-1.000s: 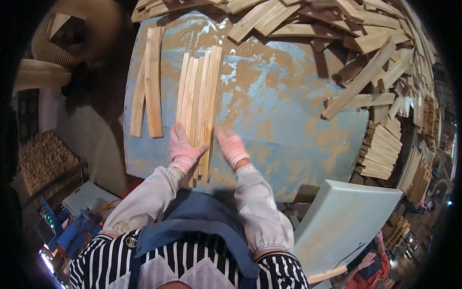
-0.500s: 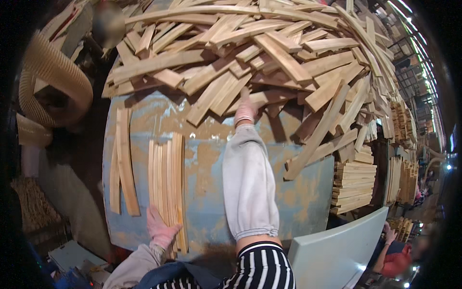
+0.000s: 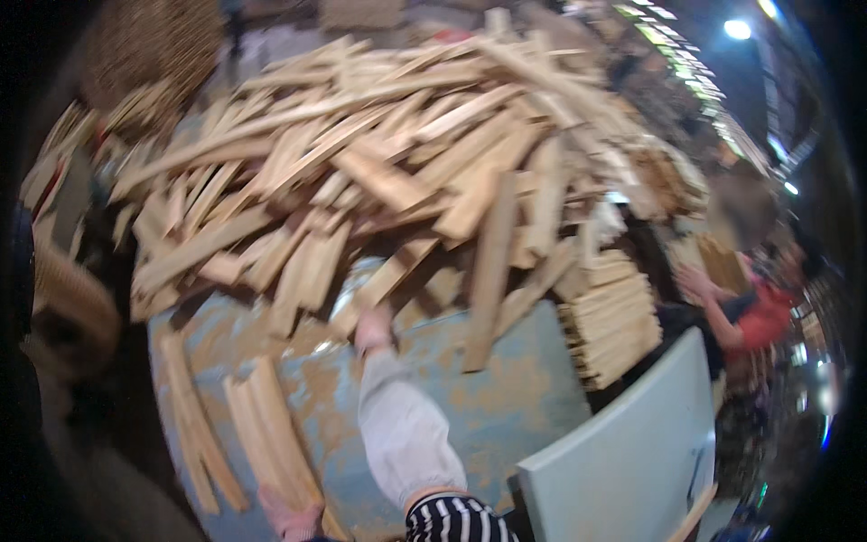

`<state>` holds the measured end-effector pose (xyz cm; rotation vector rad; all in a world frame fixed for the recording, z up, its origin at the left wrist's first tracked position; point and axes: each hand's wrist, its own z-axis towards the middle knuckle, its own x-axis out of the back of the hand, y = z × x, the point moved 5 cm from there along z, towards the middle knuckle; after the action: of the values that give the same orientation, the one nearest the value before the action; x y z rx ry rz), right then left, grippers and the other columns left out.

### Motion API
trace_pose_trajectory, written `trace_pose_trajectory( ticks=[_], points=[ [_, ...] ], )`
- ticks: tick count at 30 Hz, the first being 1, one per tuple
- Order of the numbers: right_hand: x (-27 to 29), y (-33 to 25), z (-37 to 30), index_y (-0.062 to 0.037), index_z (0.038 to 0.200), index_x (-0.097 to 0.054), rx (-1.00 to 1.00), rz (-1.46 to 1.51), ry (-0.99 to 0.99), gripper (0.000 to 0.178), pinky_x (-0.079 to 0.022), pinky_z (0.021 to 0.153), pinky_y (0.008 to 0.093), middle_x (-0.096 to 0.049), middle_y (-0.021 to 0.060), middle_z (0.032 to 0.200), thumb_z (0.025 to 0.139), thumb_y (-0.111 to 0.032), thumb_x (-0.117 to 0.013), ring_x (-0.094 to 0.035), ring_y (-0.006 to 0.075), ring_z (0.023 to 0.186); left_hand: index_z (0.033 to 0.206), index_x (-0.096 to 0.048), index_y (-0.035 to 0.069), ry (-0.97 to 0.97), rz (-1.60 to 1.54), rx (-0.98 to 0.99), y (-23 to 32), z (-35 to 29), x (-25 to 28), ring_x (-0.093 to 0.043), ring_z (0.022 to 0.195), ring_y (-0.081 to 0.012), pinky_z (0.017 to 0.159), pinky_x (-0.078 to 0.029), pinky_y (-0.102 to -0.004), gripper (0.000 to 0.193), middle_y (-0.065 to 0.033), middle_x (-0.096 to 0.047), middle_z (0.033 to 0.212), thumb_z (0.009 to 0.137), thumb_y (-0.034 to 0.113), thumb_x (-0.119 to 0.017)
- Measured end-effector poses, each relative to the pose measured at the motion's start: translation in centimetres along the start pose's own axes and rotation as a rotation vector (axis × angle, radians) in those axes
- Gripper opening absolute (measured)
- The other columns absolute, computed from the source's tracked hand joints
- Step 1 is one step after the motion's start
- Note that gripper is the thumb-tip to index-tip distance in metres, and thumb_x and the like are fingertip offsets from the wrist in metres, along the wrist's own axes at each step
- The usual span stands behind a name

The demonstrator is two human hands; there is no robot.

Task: The person gathers loose wooden planks from a large pile on a metal table and arranges them into neat, aligned stacks. They repeatedly pick up individual pieces or small groups, align them, and place them into a growing stack, occasionally handing a completed bundle to a coworker.

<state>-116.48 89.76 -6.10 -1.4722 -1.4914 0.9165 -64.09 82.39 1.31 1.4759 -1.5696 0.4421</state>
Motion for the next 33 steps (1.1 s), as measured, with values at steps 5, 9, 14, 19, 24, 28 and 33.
trace_pose_trajectory(
  ticks=[5, 9, 14, 19, 24, 28, 33],
  points=[
    [11.6, 1.9, -16.6, 0.0004, 0.131, -0.065, -0.075, -0.088, -0.213, 0.047, -0.057, 0.088, 0.0396, -0.074, 0.0125, 0.114, 0.093, -0.025, -0.074, -0.071, 0.027, 0.1, 0.163, -0.019, 0.002, 0.037, 0.138, -0.013, -0.1, -1.8, 0.8, -0.03, 0.147, -0.0541, 0.12, -0.03, -0.0618, 0.137, -0.034, -0.025, 0.163, 0.062, 0.061, -0.092],
    [16.9, 6.6, -34.1, -0.0072, 0.128, -0.068, -0.007, -0.672, -0.258, 0.038, -0.057, 0.089, 0.043, -0.075, 0.0174, 0.115, 0.098, -0.03, -0.067, -0.071, 0.0336, 0.105, 0.164, -0.016, -0.005, 0.076, -0.022, -0.077, 0.3, -1.6, 1.0, -0.026, 0.155, -0.0419, 0.129, -0.026, -0.0431, 0.142, -0.0254, -0.026, 0.166, 0.058, 0.047, -0.095],
    [12.7, 11.6, -47.8, -0.0077, 0.132, -0.066, 0.138, -1.355, -0.809, 0.046, -0.051, 0.104, 0.0464, -0.068, 0.0197, 0.131, 0.102, -0.041, -0.059, -0.063, 0.0384, 0.124, 0.168, -0.01, 0.0, 0.053, -0.006, -0.018, 0.4, -1.0, 0.4, -0.011, 0.161, -0.0417, 0.131, -0.013, -0.0475, 0.15, -0.0272, -0.008, 0.173, 0.059, 0.066, -0.09],
    [9.6, 5.7, -31.0, -0.0084, 0.15, -0.052, 0.216, -0.795, -0.749, 0.055, -0.046, 0.113, 0.0447, -0.057, 0.0217, 0.15, 0.106, -0.04, -0.051, -0.059, 0.0409, 0.131, 0.168, -0.007, 0.0, 0.04, 0.178, 0.033, 0.5, -0.2, 0.2, -0.009, 0.161, -0.0411, 0.131, -0.011, -0.05, 0.151, -0.027, -0.007, 0.174, 0.062, 0.069, -0.089],
    [-1.1, -13.3, -7.7, 0.0051, 0.156, -0.036, 0.203, -0.268, -0.258, 0.074, -0.036, 0.12, 0.0415, -0.053, 0.0278, 0.15, 0.103, -0.041, -0.06, -0.048, 0.0412, 0.14, 0.167, -0.008, -0.004, 0.038, 0.094, -0.025, 1.8, -1.3, 2.0, -0.012, 0.159, -0.0444, 0.13, -0.013, -0.0519, 0.15, -0.0308, -0.008, 0.172, 0.063, 0.067, -0.089],
    [-9.0, -18.8, 5.0, 0.0072, 0.153, -0.038, 0.232, 0.012, -0.056, 0.094, -0.041, 0.116, 0.0409, -0.055, 0.0296, 0.148, 0.088, -0.048, -0.078, -0.054, 0.0404, 0.137, 0.167, -0.009, -0.005, 0.013, 0.153, 0.0, 1.5, -1.2, 0.9, -0.014, 0.16, -0.0424, 0.13, -0.017, -0.0492, 0.15, -0.0295, -0.006, 0.173, 0.062, 0.064, -0.091],
    [-19.2, -19.7, 5.3, 0.0015, 0.148, -0.047, -0.209, 0.006, 0.291, 0.092, -0.048, 0.114, 0.0477, -0.056, 0.0296, 0.148, 0.079, -0.046, -0.084, -0.061, 0.0401, 0.133, 0.164, -0.021, -0.005, 0.079, 0.182, 0.069, 2.2, -2.4, 4.1, -0.02, 0.156, -0.0503, 0.126, -0.024, -0.0594, 0.139, -0.031, -0.021, 0.169, 0.065, 0.065, -0.09]
  ],
)
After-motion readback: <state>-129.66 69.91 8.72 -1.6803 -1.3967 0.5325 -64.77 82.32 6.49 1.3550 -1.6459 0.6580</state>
